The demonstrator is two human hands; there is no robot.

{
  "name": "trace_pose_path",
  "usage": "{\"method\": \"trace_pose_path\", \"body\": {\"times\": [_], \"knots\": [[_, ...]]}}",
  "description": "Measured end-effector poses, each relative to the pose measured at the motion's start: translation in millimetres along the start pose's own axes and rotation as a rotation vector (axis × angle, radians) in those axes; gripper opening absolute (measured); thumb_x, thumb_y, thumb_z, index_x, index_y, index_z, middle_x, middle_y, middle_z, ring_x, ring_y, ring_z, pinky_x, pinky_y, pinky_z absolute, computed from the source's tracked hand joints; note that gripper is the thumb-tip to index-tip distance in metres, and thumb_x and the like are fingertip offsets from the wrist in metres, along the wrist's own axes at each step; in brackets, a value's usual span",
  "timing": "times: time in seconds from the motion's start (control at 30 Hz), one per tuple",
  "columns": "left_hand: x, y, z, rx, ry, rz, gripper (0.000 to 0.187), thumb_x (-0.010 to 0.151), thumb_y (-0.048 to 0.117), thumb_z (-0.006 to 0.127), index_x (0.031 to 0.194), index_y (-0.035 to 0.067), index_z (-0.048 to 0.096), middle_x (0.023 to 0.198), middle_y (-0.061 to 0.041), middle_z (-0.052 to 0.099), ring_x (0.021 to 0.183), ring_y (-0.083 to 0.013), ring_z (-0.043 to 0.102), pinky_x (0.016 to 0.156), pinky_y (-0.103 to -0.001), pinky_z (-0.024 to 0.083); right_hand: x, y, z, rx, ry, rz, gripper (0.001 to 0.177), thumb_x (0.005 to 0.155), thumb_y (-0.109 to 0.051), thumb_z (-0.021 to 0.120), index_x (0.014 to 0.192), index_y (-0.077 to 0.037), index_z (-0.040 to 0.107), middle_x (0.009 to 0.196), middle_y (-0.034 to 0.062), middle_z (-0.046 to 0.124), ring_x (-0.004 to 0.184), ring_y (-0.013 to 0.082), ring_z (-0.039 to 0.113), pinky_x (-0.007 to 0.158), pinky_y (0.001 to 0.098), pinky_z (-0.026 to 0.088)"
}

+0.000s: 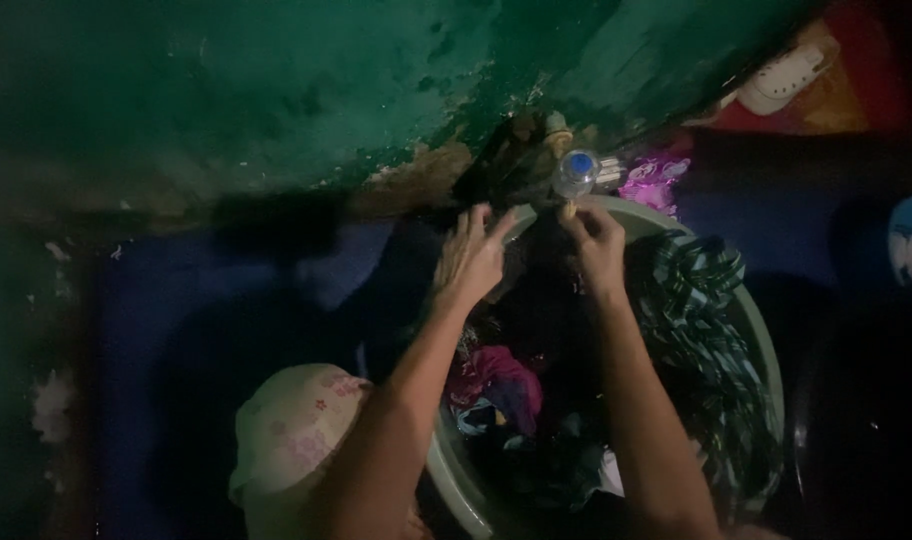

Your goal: Hand washing various items of clothing in plastic basins.

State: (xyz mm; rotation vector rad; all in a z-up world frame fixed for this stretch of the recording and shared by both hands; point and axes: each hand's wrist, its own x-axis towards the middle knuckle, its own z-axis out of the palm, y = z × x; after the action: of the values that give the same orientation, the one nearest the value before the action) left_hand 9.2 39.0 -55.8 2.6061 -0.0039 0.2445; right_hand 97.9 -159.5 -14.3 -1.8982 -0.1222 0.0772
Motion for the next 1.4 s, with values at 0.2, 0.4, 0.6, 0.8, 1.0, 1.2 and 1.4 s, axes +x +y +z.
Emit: {"method": "trace_pose_path", "body": {"times": [0.2, 0.4, 0.6, 0.8, 1.0, 1.2, 1.4], "knots": [[-3, 41, -25, -0.270, -0.128, 0.297, 0.095, 0.084, 0.048, 0.079, 0.153, 0.003, 0.033, 0.160, -0.017, 0.033, 0.151, -0.0328, 0.028, 0.124, -0.056, 0.016, -68, -52, -17, -0.075, 0.060, 0.102, 0.015, 0.093, -0.009, 0.074, 0.106, -0.002, 0.073, 0.100, 0.0048, 0.072, 0.079, 0.0160, 0.061, 0.068, 0.0329, 0.048], [11, 61, 34, -0.717, -0.248, 0.153, 0.095, 0.084, 0.048, 0.078, 0.157, 0.003, 0.037, 0.160, -0.017, 0.042, 0.147, -0.0315, 0.040, 0.119, -0.041, 0.034, -92, -102, -47, -0.156, 0.165, -0.269, 0.012, 0.094, -0.005, 0.073, 0.106, -0.004, 0.073, 0.109, 0.0048, 0.072, 0.102, 0.0126, 0.066, 0.092, 0.0285, 0.054], [22, 77, 14, -1.028, -0.303, 0.101, 0.073, 0.082, 0.033, 0.076, 0.145, 0.003, 0.055, 0.153, -0.014, 0.055, 0.142, -0.0275, 0.052, 0.116, -0.037, 0.041, -114, -95, -70, 0.647, 0.424, 0.000, 0.026, 0.091, -0.013, 0.069, 0.116, -0.009, 0.065, 0.107, 0.0024, 0.071, 0.099, 0.0148, 0.071, 0.093, 0.0331, 0.059], [-2, 112, 20, -1.739, -0.262, -0.054, 0.053, 0.090, 0.024, 0.061, 0.140, 0.007, 0.056, 0.138, -0.009, 0.058, 0.132, -0.0260, 0.051, 0.113, -0.037, 0.040, -129, 11, -60, 0.926, 0.133, 0.533, 0.045, 0.100, -0.040, 0.059, 0.134, -0.010, 0.061, 0.132, 0.0070, 0.065, 0.116, 0.0265, 0.062, 0.098, 0.0458, 0.050], [-5, 124, -35, -1.458, -0.400, -0.063, 0.037, 0.092, 0.024, 0.050, 0.122, 0.011, 0.067, 0.124, -0.008, 0.066, 0.122, -0.0256, 0.061, 0.105, -0.036, 0.045, -146, -14, -46, 1.281, -0.201, 0.531, 0.071, 0.096, -0.063, 0.053, 0.142, -0.011, 0.058, 0.141, 0.0128, 0.060, 0.125, 0.0353, 0.058, 0.104, 0.0541, 0.047], [-17, 130, -46, -0.473, -0.368, -0.206, 0.045, 0.093, 0.040, 0.061, 0.130, 0.015, 0.063, 0.134, -0.008, 0.068, 0.130, -0.0343, 0.057, 0.109, -0.047, 0.044, -163, 18, -36, 0.930, -0.179, 0.799, 0.055, 0.092, -0.045, 0.063, 0.134, -0.009, 0.059, 0.131, 0.0125, 0.063, 0.115, 0.0298, 0.061, 0.088, 0.0453, 0.058], [8, 72, -24, -1.124, -0.946, 0.060, 0.100, 0.093, 0.053, 0.065, 0.164, 0.027, 0.000, 0.169, -0.014, 0.006, 0.153, -0.0325, 0.021, 0.121, -0.050, 0.027, -173, 2, -36, 1.195, -0.260, 0.852, 0.044, 0.092, -0.024, 0.074, 0.126, -0.001, 0.058, 0.113, 0.0117, 0.064, 0.098, 0.0192, 0.061, 0.067, 0.0239, 0.051]]}}
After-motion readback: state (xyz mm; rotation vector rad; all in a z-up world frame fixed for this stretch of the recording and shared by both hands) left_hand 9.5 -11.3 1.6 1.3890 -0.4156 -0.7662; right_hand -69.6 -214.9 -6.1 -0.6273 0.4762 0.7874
